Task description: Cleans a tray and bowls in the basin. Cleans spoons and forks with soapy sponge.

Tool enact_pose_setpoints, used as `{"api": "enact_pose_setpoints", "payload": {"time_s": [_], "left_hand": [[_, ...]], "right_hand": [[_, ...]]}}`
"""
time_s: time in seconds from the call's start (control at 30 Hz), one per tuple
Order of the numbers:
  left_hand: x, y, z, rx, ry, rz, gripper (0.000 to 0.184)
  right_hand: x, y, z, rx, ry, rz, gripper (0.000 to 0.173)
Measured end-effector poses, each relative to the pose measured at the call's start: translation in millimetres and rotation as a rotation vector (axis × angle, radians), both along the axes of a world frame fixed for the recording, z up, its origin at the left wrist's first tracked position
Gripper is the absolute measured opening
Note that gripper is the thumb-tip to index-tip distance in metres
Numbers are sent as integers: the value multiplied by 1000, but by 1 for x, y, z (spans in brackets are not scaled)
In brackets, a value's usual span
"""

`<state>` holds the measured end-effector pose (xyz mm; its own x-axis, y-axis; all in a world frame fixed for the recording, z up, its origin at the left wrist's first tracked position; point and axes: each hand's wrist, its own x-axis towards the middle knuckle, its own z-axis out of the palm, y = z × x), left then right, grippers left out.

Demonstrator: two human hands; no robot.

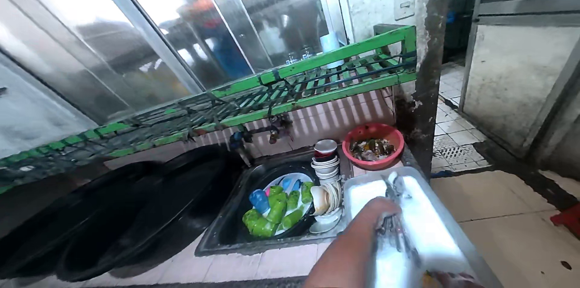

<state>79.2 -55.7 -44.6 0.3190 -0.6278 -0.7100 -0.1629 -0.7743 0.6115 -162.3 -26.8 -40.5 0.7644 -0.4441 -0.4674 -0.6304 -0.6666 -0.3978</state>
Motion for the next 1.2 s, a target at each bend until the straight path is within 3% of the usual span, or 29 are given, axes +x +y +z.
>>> {"api": "enact_pose_setpoints", "payload": {"time_s": [0.37, 0.5, 0.63, 0.73, 0.83, 0.9, 1.0, 1.03, 1.13, 1.2], "left_hand": [[-7, -4, -20, -134, 35, 163, 39], [-8, 31, -12, -347, 233, 281, 35], [-15, 59, 10, -563, 301, 351, 33], [-19, 69, 0, -633, 273, 225, 23], [-25, 71, 2, -543, 200, 155, 36], [-25, 70, 2, -559, 186, 104, 32], [-20, 74, 1, -461, 144, -155, 35], [-20, 74, 0, -475, 168, -161, 37], [-23, 72, 7, -625, 360, 49, 26], [-17, 72, 14, -675, 481, 178, 31]], "right_hand": [[0, 3, 5, 33, 21, -28, 50], [-2, -1, -8, 35, -71, 3, 44], [-2, 0, -2, 32, 7, 15, 49], [-3, 1, -1, 12, -36, -8, 51], [-5, 3, -10, -34, -94, -7, 53], [-6, 3, -15, -53, -98, -12, 59], [0, 7, -13, -38, -8, -45, 67], [2, 8, -8, -17, 18, -74, 65], [3, 7, -1, 17, -56, -138, 46], [2, 3, -12, 10, -185, -129, 40]]}}
